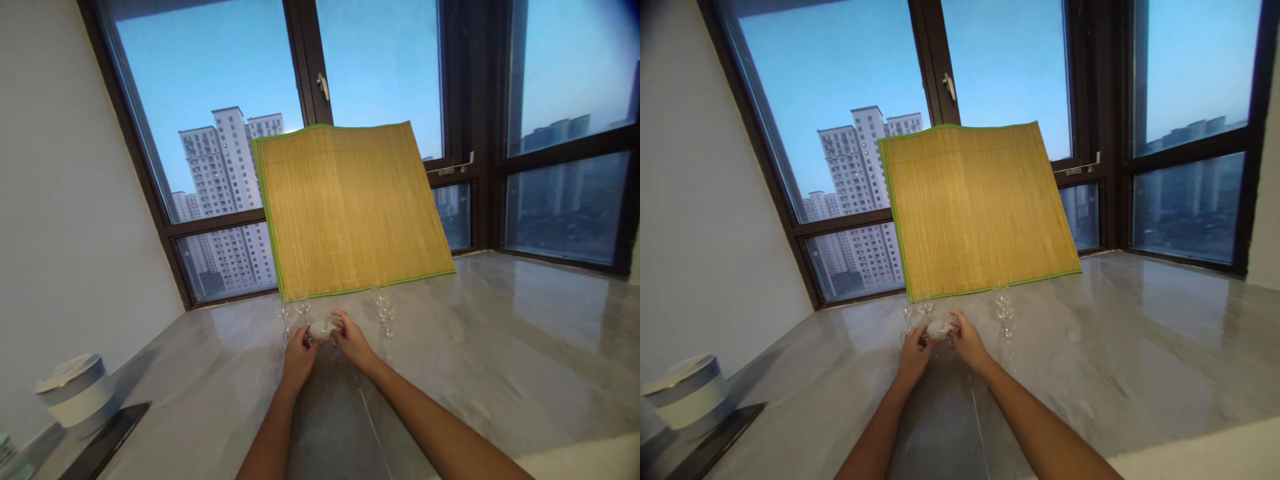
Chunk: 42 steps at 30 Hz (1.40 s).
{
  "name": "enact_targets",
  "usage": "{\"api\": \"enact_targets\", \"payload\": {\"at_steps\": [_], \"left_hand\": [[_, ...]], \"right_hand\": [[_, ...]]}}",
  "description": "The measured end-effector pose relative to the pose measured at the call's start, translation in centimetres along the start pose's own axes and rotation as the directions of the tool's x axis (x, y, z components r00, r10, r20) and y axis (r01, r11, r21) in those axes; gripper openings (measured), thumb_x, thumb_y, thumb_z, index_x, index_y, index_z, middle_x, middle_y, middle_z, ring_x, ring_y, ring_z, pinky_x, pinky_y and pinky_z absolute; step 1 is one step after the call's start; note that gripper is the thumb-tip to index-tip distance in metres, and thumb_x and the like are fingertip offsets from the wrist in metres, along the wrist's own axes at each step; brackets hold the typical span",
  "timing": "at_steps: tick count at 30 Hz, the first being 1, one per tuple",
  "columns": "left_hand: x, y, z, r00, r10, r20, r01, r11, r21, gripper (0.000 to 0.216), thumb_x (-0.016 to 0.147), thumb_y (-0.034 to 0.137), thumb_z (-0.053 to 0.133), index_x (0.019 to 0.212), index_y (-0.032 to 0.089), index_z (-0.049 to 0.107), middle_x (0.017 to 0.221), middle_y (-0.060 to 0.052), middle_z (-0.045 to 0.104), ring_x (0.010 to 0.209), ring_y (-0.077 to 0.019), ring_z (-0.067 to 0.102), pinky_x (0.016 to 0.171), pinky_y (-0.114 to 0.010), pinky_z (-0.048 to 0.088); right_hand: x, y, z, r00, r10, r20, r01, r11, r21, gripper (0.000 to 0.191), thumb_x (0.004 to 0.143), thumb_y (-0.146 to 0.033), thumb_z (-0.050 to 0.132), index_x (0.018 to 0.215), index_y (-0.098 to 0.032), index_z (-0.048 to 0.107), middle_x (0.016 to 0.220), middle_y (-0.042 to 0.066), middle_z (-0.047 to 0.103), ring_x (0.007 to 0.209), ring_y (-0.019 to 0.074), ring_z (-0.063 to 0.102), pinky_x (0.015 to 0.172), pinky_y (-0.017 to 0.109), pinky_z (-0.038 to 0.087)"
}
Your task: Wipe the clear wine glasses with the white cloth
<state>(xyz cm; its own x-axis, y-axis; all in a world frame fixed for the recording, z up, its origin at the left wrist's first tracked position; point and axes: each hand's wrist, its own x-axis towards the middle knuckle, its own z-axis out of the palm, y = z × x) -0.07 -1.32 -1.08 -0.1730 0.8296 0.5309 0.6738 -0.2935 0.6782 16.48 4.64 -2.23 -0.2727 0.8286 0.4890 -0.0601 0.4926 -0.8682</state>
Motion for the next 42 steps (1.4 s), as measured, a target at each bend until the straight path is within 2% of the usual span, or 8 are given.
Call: {"api": "enact_targets", "payload": {"at_steps": [3,7,16,24,29,37,40,42], "left_hand": [[-0.3,0.4,-0.1,0.998,0.037,0.049,-0.038,0.999,0.008,0.044,0.077,0.035,0.066,0.118,0.019,0.063,0.095,-0.002,0.059,0.076,-0.0147,0.055,0.075,-0.031,0.045],[-0.5,0.9,-0.2,0.995,0.074,0.074,-0.076,0.997,0.027,0.045,0.076,0.030,0.068,0.119,0.021,0.062,0.097,-0.002,0.058,0.076,-0.0144,0.055,0.075,-0.030,0.045],[-0.6,0.7,0.1,0.993,0.110,0.041,-0.110,0.994,-0.010,0.049,0.077,0.029,0.066,0.125,0.023,0.055,0.109,-0.004,0.058,0.079,-0.0144,0.055,0.078,-0.031,0.046],[-0.6,0.5,0.1,0.992,0.108,0.062,-0.108,0.994,0.000,0.054,0.072,0.031,0.072,0.122,0.021,0.053,0.114,-0.006,0.059,0.091,-0.0185,0.056,0.079,-0.032,0.046],[-0.2,0.1,-0.2,0.998,0.039,0.046,-0.038,0.999,-0.007,0.053,0.076,0.036,0.069,0.125,0.021,0.055,0.114,-0.007,0.061,0.075,-0.0146,0.054,0.076,-0.032,0.046],[0.4,-0.3,0.0,0.995,-0.067,-0.075,0.061,0.995,-0.073,0.050,0.071,0.040,0.070,0.116,0.020,0.060,0.102,-0.005,0.062,0.076,-0.0153,0.057,0.074,-0.031,0.047],[0.7,-0.4,-0.3,0.965,-0.236,-0.115,0.195,0.938,-0.288,0.048,0.072,0.048,0.068,0.111,0.021,0.058,0.101,-0.004,0.062,0.069,-0.0134,0.059,0.062,-0.027,0.047],[0.9,-0.4,-0.9,0.915,-0.396,-0.085,0.287,0.782,-0.554,0.048,0.075,0.052,0.066,0.110,0.022,0.054,0.105,-0.004,0.062,0.066,-0.0116,0.061,0.055,-0.023,0.045]], "right_hand": [[-0.1,-0.4,0.0,0.995,0.099,0.005,-0.099,0.990,0.103,0.042,0.074,-0.032,0.057,0.114,-0.022,0.047,0.064,-0.007,0.059,0.046,0.0118,0.052,0.043,0.023,0.046],[-0.3,-0.7,-0.1,0.985,0.170,-0.014,-0.167,0.978,0.128,0.040,0.072,-0.037,0.060,0.106,-0.021,0.050,0.055,-0.010,0.054,0.037,0.0089,0.045,0.035,0.020,0.040],[-0.6,-1.6,-0.5,0.974,0.195,0.118,-0.221,0.935,0.276,0.078,0.071,-0.048,0.070,0.135,-0.024,0.035,0.092,0.002,0.072,0.037,0.0076,0.052,0.032,0.019,0.037],[-0.3,-1.5,-0.2,0.987,0.151,0.052,-0.160,0.936,0.313,0.071,0.068,-0.048,0.072,0.127,-0.017,0.048,0.070,-0.003,0.068,0.036,0.0083,0.046,0.035,0.022,0.040],[0.2,-1.7,-0.7,0.990,0.135,-0.050,-0.110,0.935,0.337,0.064,0.066,-0.044,0.071,0.120,-0.016,0.051,0.055,-0.007,0.059,0.036,0.0087,0.044,0.037,0.021,0.037],[0.3,-2.1,-1.2,0.975,0.133,-0.178,-0.070,0.944,0.321,0.061,0.067,-0.049,0.070,0.116,-0.017,0.051,0.059,-0.004,0.064,0.037,0.0098,0.046,0.037,0.021,0.036],[0.4,-2.2,-1.7,0.956,0.143,-0.254,-0.054,0.943,0.327,0.059,0.067,-0.049,0.070,0.113,-0.018,0.050,0.060,-0.002,0.065,0.041,0.0119,0.050,0.038,0.022,0.039],[0.5,-2.1,-1.9,0.943,0.154,-0.295,-0.054,0.945,0.321,0.058,0.068,-0.048,0.069,0.113,-0.018,0.049,0.063,0.000,0.067,0.043,0.0134,0.052,0.039,0.023,0.040]]}}
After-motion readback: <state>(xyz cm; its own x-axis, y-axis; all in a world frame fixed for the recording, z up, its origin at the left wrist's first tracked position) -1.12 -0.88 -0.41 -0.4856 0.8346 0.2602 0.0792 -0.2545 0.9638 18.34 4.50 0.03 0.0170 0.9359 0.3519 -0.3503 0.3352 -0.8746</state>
